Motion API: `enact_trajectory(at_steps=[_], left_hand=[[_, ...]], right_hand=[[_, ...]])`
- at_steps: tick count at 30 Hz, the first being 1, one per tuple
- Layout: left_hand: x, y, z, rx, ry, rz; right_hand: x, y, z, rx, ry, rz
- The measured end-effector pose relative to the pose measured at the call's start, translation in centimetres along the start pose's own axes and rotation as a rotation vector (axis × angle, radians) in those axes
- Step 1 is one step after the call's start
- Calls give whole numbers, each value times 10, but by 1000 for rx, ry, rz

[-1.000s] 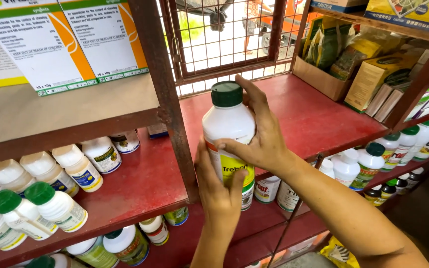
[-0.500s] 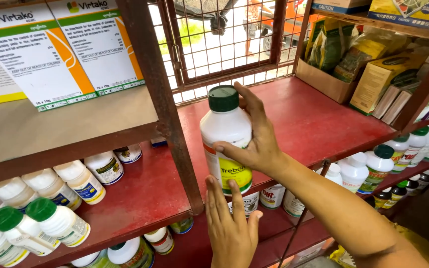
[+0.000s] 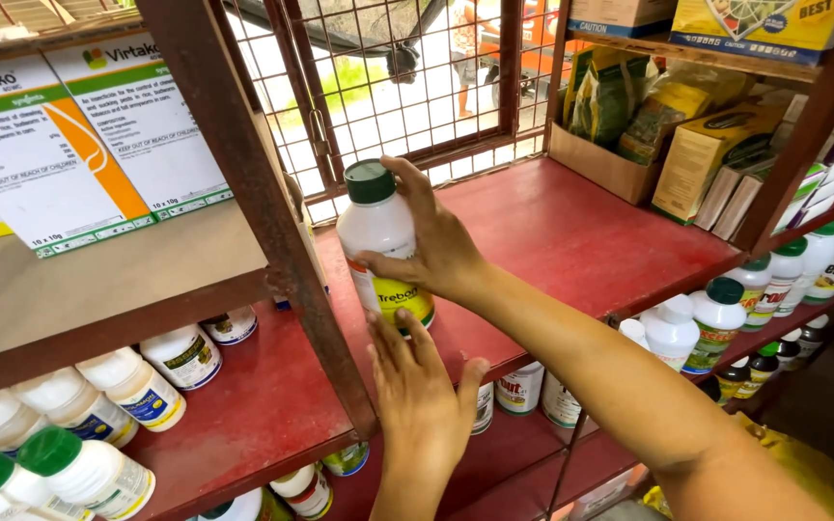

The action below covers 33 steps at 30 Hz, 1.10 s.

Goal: Organizing and arranging bottles of agricultural chemicals and cardboard boxes in a storage room.

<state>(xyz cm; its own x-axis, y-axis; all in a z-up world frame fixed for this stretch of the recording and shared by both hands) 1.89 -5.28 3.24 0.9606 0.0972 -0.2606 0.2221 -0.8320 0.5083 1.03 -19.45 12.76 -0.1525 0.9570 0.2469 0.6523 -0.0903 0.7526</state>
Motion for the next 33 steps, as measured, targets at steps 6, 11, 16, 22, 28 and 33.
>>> enact_trajectory(at_steps=[6, 11, 16, 22, 28, 33], left_hand=[[7, 19, 9, 105, -3, -98], [15, 28, 13, 106, -16, -146], [22, 33, 16, 84, -46, -184], [24, 36, 16, 86, -124, -177], [27, 33, 23, 52, -130, -160], [35, 27, 42, 15, -143, -217]], right_hand=[[-14, 11, 5, -18, -33, -45], [-22, 20, 9, 26, 67, 4], [-27, 27, 15, 22, 84, -42], [-35, 30, 17, 22, 86, -75], [-51, 20, 21, 28, 95, -87], [-54, -5, 31, 77, 39, -68]])
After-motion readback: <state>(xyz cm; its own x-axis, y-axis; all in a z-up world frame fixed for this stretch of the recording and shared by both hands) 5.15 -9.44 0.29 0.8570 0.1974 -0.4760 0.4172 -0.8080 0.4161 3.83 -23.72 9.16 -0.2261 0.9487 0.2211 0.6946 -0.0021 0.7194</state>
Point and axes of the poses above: each hand's wrist, its own y-axis towards the middle knuckle, its own z-axis out of the palm, x = y × z, the point moved 4 cm from there along y, towards the middle knuckle, and after that the axes turned 15 degrees about x, right-handed, at the moved point
